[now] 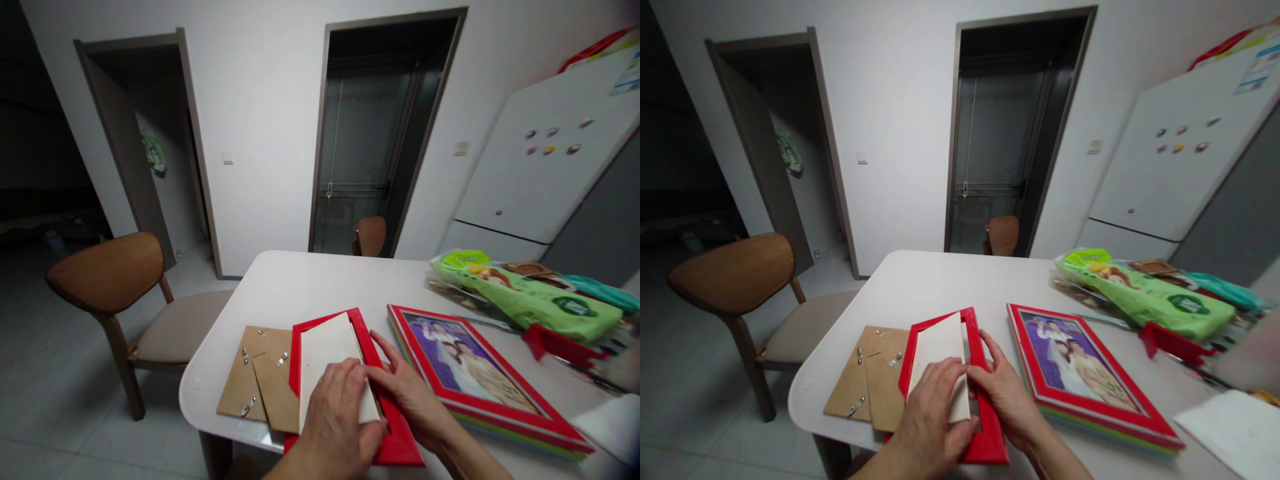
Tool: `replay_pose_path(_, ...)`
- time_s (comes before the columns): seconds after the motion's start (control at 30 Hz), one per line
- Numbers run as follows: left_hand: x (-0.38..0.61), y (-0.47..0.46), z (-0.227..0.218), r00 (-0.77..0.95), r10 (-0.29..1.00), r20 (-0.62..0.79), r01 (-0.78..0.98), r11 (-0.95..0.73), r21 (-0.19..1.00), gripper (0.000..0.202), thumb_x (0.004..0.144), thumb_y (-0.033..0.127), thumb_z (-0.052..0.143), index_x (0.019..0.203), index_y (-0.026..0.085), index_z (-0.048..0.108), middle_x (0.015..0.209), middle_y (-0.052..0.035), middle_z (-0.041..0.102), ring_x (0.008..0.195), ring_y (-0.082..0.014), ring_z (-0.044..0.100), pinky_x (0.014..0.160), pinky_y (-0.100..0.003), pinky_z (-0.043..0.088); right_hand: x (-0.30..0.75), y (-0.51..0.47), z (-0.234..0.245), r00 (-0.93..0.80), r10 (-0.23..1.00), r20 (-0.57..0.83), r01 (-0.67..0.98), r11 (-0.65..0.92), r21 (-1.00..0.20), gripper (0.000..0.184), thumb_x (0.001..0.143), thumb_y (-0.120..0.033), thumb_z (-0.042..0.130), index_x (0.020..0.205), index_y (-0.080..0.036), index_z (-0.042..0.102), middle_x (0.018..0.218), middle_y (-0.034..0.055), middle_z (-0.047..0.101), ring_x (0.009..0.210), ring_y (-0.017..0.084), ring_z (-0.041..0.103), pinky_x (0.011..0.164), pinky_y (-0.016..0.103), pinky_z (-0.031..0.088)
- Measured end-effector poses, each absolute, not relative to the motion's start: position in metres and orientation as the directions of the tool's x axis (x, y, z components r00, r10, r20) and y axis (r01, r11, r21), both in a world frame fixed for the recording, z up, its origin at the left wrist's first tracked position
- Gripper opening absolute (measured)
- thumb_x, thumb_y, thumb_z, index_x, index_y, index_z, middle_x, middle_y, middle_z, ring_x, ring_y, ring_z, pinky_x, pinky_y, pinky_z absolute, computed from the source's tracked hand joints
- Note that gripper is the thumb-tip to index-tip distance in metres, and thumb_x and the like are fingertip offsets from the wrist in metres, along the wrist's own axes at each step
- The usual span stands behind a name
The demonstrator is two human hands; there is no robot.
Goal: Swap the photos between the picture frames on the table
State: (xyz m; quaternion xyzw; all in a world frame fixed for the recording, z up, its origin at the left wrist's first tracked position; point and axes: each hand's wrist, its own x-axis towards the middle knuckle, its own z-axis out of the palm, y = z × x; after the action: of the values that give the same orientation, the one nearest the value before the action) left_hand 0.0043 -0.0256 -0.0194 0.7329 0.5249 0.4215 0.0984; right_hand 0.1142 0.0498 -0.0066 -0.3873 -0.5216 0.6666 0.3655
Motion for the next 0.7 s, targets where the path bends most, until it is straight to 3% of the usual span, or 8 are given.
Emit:
replay_pose_path(0.1,-0.012,-0.028,-0.013,0.003,0.797,0.603,0.699,-0.433,0.569,0.052,0.061,0.004,0.043,0.111,0.018,0.040,0.097,-0.0065,0.053,0.089,-0.0192,0.049,0.080,-0.033,0.041,0.118,0.060,-0.015,-0.368,0.924,-0.107,0.087,-0.081,-0.993,0.074,0.065,-0.030,0.056,0.128,-0.020,0.018,0.048,-0.0080,0.050,0.045,0.011,0.049,0.046,0.021,0.037)
replay_pose_path(0.17,-0.032,-0.032,-0.010,-0.194,0.780,0.595,0.693,-0.320,0.646,0.046,0.065,0.006,0.041,0.110,0.019,0.040,0.092,-0.0054,0.053,0.083,-0.0176,0.051,0.074,-0.031,0.043,0.122,0.070,-0.025,-0.307,0.950,-0.059,0.277,0.030,-0.960,0.069,0.065,-0.029,0.053,0.126,-0.015,0.024,0.048,-0.0066,0.050,0.045,0.012,0.049,0.044,0.021,0.036)
replay_pose_path(0.27,-0.066,-0.040,-0.014,-0.475,0.756,0.449,0.577,-0.117,0.808,0.038,0.069,0.014,0.043,0.107,0.019,0.041,0.082,-0.0017,0.051,0.073,-0.0158,0.053,0.067,-0.028,0.044,0.128,0.084,-0.042,-0.277,0.960,0.045,0.563,0.200,-0.802,0.060,0.067,-0.024,0.046,0.123,-0.010,0.032,0.060,0.0002,0.058,0.051,0.015,0.054,0.049,0.024,0.039)
replay_pose_path(0.33,-0.086,-0.045,-0.025,-0.553,0.761,0.340,0.481,-0.041,0.876,0.038,0.068,0.017,0.046,0.106,0.018,0.041,0.075,0.0017,0.050,0.068,-0.0145,0.053,0.063,-0.025,0.043,0.131,0.091,-0.053,-0.285,0.953,0.102,0.698,0.279,-0.659,0.056,0.068,-0.023,0.041,0.121,-0.007,0.035,0.079,0.0085,0.063,0.065,0.018,0.059,0.060,0.027,0.042)
replay_pose_path(0.47,-0.109,-0.052,-0.054,-0.546,0.809,0.220,0.475,0.083,0.876,0.038,0.068,0.019,0.045,0.106,0.017,0.040,0.065,0.0053,0.047,0.057,-0.0128,0.051,0.055,-0.023,0.041,0.133,0.095,-0.070,-0.330,0.927,0.176,0.818,0.374,-0.437,0.050,0.070,-0.020,0.037,0.118,-0.003,0.040,0.104,0.0178,0.057,0.090,0.024,0.056,0.078,0.032,0.040)
replay_pose_path(0.7,-0.111,-0.057,-0.064,-0.468,0.864,0.186,0.657,0.199,0.727,0.039,0.070,0.019,0.042,0.109,0.016,0.040,0.071,0.0010,0.052,0.068,-0.0171,0.054,0.063,-0.028,0.042,0.131,0.093,-0.076,-0.395,0.892,0.218,0.850,0.445,-0.281,0.045,0.072,-0.017,0.036,0.112,-0.002,0.046,0.094,0.0165,0.060,0.086,0.022,0.056,0.079,0.031,0.040)
